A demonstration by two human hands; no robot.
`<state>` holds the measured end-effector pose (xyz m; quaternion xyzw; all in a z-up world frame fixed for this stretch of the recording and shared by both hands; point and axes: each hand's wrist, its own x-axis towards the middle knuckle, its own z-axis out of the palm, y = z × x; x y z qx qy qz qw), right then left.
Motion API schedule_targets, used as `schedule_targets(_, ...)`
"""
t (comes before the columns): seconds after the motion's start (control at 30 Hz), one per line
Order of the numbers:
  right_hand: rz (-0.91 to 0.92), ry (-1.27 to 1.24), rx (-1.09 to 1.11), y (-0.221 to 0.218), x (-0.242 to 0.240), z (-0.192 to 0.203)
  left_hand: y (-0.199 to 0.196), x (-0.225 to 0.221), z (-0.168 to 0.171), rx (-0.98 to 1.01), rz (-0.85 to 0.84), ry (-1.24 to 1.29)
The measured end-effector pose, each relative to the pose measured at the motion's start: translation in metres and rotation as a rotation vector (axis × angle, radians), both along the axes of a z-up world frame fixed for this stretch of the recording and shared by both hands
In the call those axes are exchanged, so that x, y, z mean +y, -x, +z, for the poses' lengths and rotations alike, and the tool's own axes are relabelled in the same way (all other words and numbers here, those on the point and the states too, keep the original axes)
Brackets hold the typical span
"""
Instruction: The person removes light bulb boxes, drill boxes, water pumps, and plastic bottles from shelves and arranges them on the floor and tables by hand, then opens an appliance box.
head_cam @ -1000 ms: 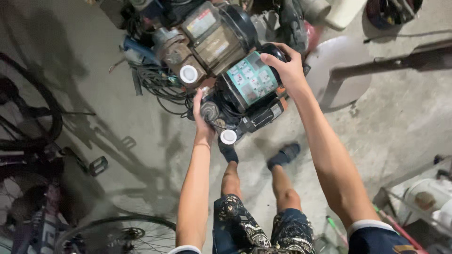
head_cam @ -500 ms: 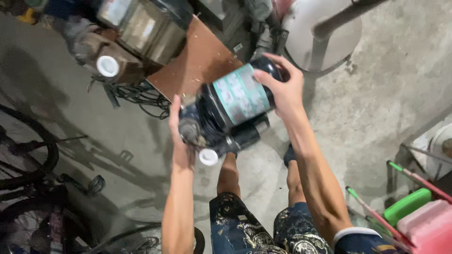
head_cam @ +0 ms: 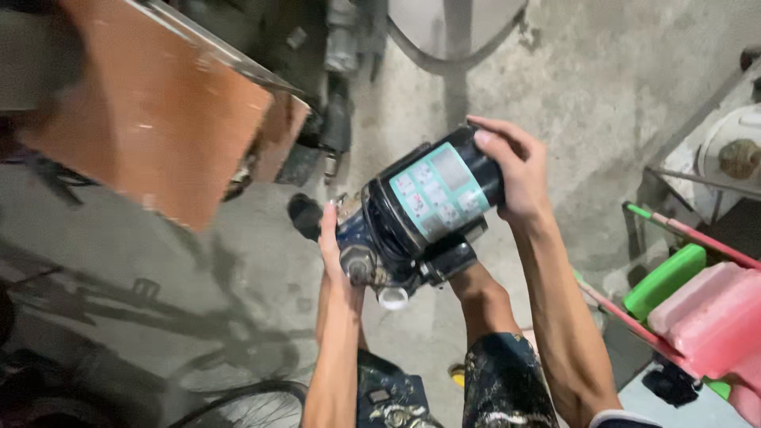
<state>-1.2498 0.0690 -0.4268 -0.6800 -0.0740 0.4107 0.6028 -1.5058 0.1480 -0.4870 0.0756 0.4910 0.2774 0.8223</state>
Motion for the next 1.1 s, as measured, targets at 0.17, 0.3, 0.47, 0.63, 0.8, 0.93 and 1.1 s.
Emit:
schedule_targets(0.17, -0.012, 0.016, 0.006, -0.04, -0.017, -0.119, -0.039, -0.021, -0.128, -0.117, 0.062, 0.124)
schedule_targets(0.3, 0.042, 0.044, -0.064, -0.063, -0.004, -0.22, -0.058, -0.023, -0.226, -0.127, 0.125, 0.054)
schedule_targets(0.47, 0.089, 0.014, -0.048, -0.084, 0.032, -0.334, -0.084, 0.004, -0.335, -0.09, 0.193, 0.063)
schedule_targets(0.63, 0.155, 0.009, -0.155, -0.09, 0.057, -0.414, -0.088, 0.021, -0.398, -0.156, 0.166, 0.128)
schedule_targets(0.8, 0.164, -0.011, -0.13, -0.09, 0.085, -0.459, -0.087, 0.041, -0.461, -0.078, 0.205, -0.101)
schedule_targets(0.93, 0.154, -0.041, -0.129, -0.094, 0.097, -0.479, -0.075, 0.047, -0.486, 0.138, 0.234, 0.083)
schedule_targets(1.1, 0.245, 0.03, -0.199, -0.097, 0.1, -0.476, -0.079, 0.056, -0.484, -0.044, 0.199, 0.025)
